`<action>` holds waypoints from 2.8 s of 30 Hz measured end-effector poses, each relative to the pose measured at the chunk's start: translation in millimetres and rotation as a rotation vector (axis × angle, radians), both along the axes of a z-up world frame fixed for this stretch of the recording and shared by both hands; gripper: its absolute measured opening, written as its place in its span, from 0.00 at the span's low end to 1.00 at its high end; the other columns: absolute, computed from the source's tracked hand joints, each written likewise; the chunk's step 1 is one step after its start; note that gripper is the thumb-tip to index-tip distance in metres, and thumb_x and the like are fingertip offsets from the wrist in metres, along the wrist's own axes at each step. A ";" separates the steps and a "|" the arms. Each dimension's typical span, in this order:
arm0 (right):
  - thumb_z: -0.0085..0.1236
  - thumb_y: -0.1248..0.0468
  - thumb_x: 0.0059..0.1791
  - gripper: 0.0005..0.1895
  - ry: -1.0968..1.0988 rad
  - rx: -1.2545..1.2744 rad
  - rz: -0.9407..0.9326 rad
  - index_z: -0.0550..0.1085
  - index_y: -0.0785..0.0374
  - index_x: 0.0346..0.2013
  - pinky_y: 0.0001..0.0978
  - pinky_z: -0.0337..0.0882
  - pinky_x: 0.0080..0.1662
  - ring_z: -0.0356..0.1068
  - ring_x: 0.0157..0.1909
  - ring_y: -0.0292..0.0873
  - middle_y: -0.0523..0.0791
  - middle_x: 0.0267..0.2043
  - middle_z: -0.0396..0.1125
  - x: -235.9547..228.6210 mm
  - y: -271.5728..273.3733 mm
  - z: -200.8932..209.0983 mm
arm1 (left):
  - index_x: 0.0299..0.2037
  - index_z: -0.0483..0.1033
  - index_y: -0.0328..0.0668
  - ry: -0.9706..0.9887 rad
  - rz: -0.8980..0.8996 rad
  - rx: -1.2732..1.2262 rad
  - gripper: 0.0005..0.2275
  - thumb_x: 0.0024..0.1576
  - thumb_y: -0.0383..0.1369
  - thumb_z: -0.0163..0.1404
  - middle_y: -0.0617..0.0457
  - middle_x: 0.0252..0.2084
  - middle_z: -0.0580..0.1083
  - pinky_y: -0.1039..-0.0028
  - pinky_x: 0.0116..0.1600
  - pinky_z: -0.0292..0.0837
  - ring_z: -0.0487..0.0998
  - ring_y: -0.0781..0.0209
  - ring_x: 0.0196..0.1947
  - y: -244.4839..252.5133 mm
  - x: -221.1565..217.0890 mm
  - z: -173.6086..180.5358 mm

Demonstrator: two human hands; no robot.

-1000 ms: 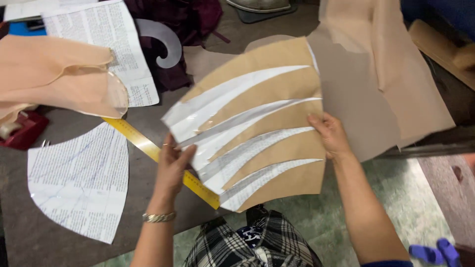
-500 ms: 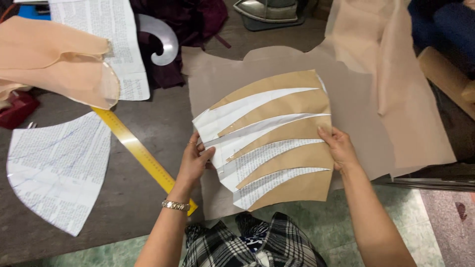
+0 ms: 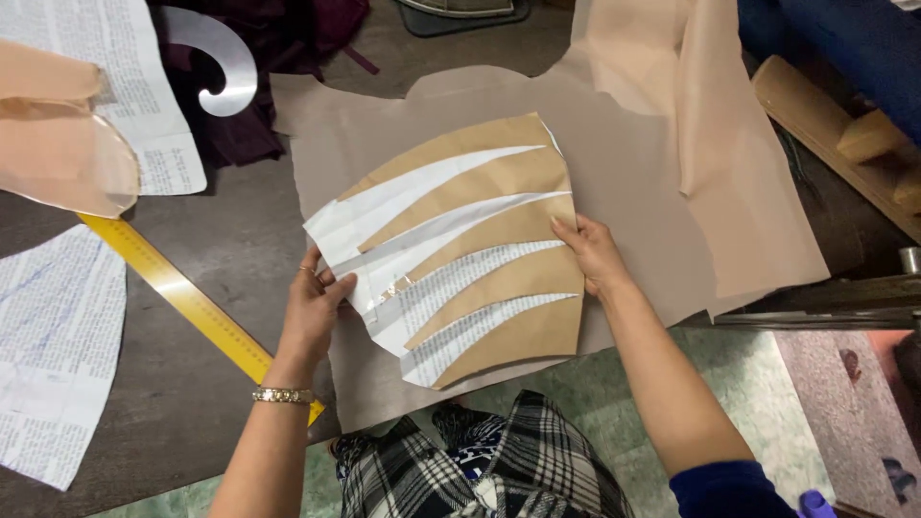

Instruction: The person smooths a large piece of light-colored fabric on a work table, then places a set of paper pattern pieces on top of the fabric. They adjust the position of the patterns and use a yellow ruler to measure and align the layout.

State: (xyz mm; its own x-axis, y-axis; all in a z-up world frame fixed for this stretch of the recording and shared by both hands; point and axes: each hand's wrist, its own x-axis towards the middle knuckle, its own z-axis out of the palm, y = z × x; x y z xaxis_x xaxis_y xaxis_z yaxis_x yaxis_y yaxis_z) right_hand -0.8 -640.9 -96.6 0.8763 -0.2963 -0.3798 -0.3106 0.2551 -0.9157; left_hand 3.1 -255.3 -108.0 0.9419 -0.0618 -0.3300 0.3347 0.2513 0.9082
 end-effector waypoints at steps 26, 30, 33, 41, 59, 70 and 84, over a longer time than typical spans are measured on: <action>0.63 0.61 0.47 0.11 0.006 -0.026 0.042 0.73 0.62 0.39 0.34 0.77 0.29 0.75 0.26 0.44 0.48 0.28 0.71 1.9 -0.3 0.2 | 0.67 0.54 0.45 -0.019 0.016 -0.043 0.29 0.55 0.19 0.47 0.48 0.43 0.75 0.68 0.33 0.82 0.80 0.57 0.35 4.5 -2.0 1.3; 0.62 0.61 0.47 0.10 0.014 -0.039 0.027 0.73 0.62 0.39 0.33 0.76 0.28 0.75 0.26 0.44 0.48 0.27 0.71 -3.1 2.5 -0.3 | 0.67 0.53 0.45 -0.018 -0.033 -0.007 0.29 0.55 0.19 0.47 0.47 0.43 0.76 0.66 0.32 0.82 0.80 0.55 0.35 13.7 10.5 -10.7; 0.61 0.62 0.47 0.10 0.018 -0.035 0.013 0.72 0.63 0.39 0.33 0.76 0.28 0.74 0.25 0.44 0.48 0.27 0.71 -12.4 16.7 17.1 | 0.67 0.53 0.44 -0.015 -0.063 -0.003 0.29 0.55 0.20 0.48 0.48 0.43 0.75 0.66 0.30 0.82 0.80 0.54 0.33 22.7 28.8 -26.1; 0.59 0.62 0.48 0.10 0.016 -0.036 -0.043 0.72 0.63 0.41 0.35 0.77 0.29 0.75 0.27 0.45 0.49 0.28 0.71 -30.1 20.2 2.5 | 0.66 0.55 0.45 0.007 -0.177 0.104 0.29 0.53 0.20 0.48 0.48 0.42 0.76 0.69 0.26 0.81 0.81 0.54 0.32 21.8 49.4 0.4; 0.60 0.61 0.48 0.11 0.010 -0.021 -0.078 0.73 0.63 0.41 0.35 0.77 0.29 0.75 0.26 0.45 0.48 0.28 0.71 -28.2 23.3 3.1 | 0.67 0.54 0.44 0.028 -0.179 0.066 0.30 0.53 0.19 0.48 0.44 0.45 0.76 0.60 0.41 0.80 0.79 0.50 0.41 21.1 61.1 -29.5; 0.60 0.62 0.47 0.10 0.037 -0.013 -0.096 0.73 0.63 0.40 0.35 0.77 0.28 0.75 0.26 0.45 0.48 0.27 0.71 -24.9 29.4 9.2 | 0.67 0.55 0.39 0.030 -0.188 0.083 0.30 0.53 0.18 0.48 0.37 0.47 0.74 0.56 0.46 0.76 0.76 0.45 0.46 17.6 53.1 -5.4; 0.60 0.62 0.47 0.10 0.060 -0.019 -0.084 0.74 0.62 0.40 0.34 0.76 0.28 0.75 0.26 0.44 0.48 0.28 0.72 -21.5 25.2 1.0 | 0.67 0.54 0.44 0.035 -0.168 0.100 0.30 0.53 0.19 0.47 0.47 0.44 0.75 0.63 0.38 0.80 0.79 0.53 0.38 17.9 56.8 -20.3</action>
State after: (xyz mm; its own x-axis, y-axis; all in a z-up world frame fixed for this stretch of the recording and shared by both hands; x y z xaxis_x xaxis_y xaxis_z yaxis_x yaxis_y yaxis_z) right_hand -22.3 -615.7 -95.6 0.8237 -0.3757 -0.4248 -0.3435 0.2654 -0.9009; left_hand 59.9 -237.4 -128.3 0.9089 -0.1821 -0.3752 0.3965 0.0980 0.9128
